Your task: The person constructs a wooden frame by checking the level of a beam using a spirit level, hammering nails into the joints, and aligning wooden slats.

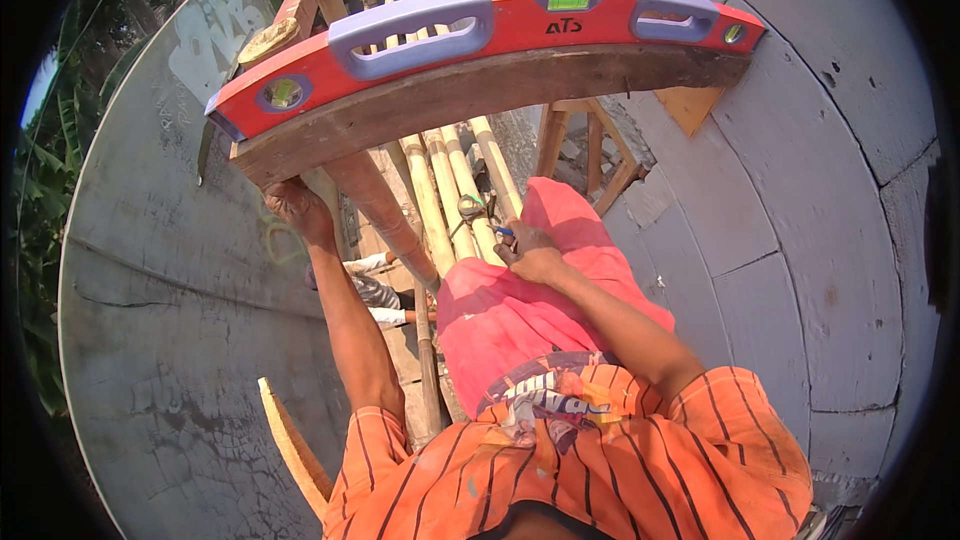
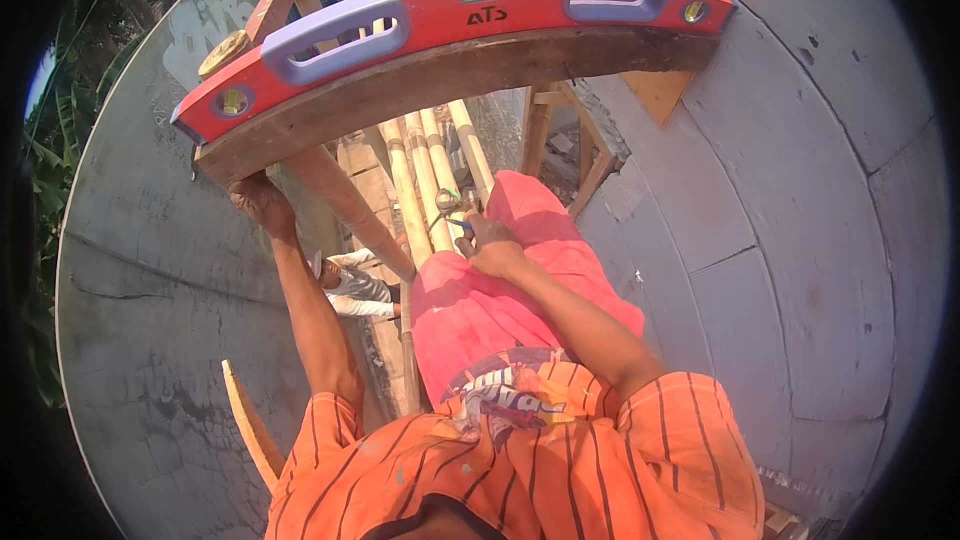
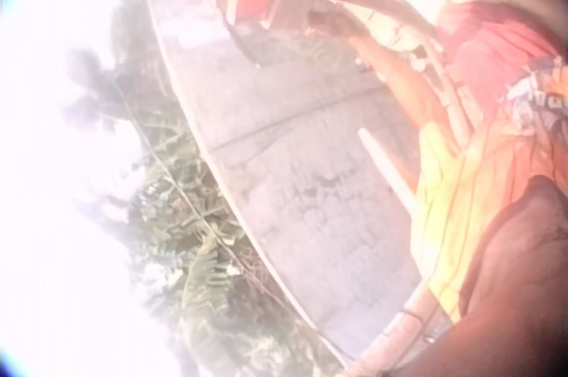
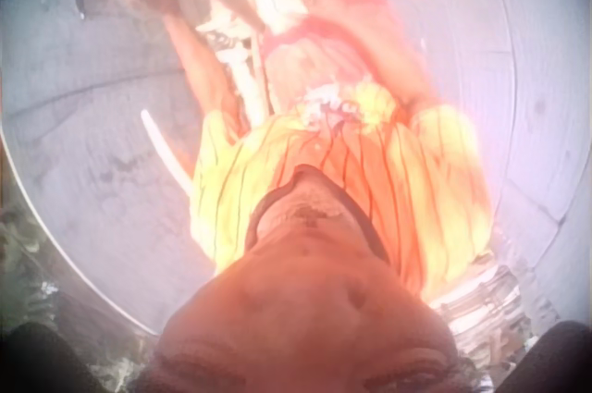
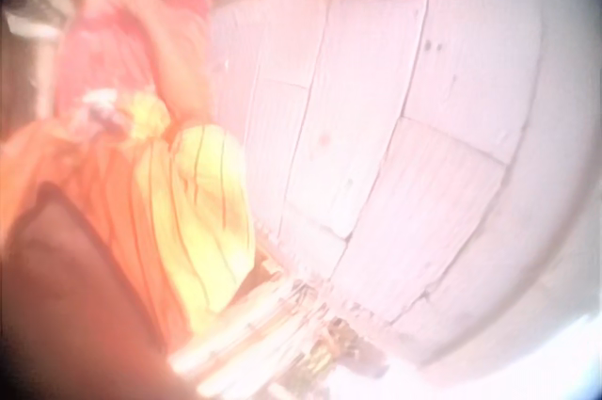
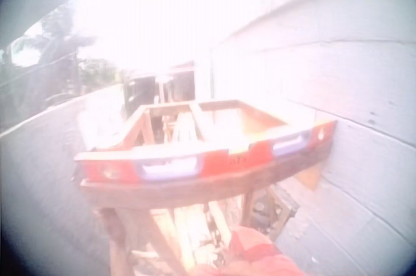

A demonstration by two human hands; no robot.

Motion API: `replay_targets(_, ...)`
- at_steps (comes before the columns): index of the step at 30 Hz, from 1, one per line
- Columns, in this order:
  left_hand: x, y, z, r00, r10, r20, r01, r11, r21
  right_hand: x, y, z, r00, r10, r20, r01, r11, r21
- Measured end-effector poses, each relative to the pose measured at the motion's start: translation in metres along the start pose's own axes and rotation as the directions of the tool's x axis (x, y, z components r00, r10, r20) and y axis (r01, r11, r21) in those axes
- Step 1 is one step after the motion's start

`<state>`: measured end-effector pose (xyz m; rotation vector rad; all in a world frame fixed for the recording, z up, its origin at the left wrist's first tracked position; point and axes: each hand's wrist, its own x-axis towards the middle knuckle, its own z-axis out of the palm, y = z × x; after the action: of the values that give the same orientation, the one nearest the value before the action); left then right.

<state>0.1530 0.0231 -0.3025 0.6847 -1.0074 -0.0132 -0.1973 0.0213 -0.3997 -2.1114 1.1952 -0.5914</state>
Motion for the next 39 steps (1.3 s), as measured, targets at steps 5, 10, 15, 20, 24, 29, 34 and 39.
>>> replay_targets(5,-0.001,0.003,0.008,1.000,0.016,-0.011,-0.016,1.000,0.023,-0.022,0.005,0.011,0.996,-0.005,0.088,0.021,0.982,-0.186)
replay_targets(10,0.000,0.006,0.010,0.999,0.049,-0.006,-0.049,0.995,0.090,-0.023,0.000,0.007,0.996,0.018,0.086,-0.004,0.985,-0.170)
replay_targets(15,0.000,0.007,0.010,0.999,0.037,0.022,-0.039,0.996,0.085,-0.026,-0.003,0.006,0.998,-0.001,0.058,0.012,0.981,-0.195)
replay_targets(20,0.002,0.002,0.006,0.999,0.048,0.020,-0.049,0.996,0.068,-0.026,-0.002,0.005,0.996,0.005,0.094,0.014,0.980,-0.198)
replay_targets(24,0.002,-0.003,0.000,0.997,0.063,0.036,-0.065,0.995,0.071,-0.027,-0.005,0.005,0.996,0.001,0.092,0.019,0.977,-0.214)
replay_targets(29,0.003,0.001,0.005,0.997,0.069,0.028,-0.070,0.996,0.052,-0.026,-0.001,0.008,0.995,-0.008,0.100,0.029,0.978,-0.206)
replay_targets(34,0.002,0.000,0.005,0.999,0.046,0.020,-0.047,0.997,0.054,-0.025,0.004,0.010,0.994,-0.009,0.107,0.031,0.978,-0.207)
replay_targets(39,0.003,-0.004,-0.002,0.998,0.053,0.032,-0.054,0.998,0.040,-0.023,0.000,0.008,0.991,-0.008,0.131,0.038,0.973,-0.226)
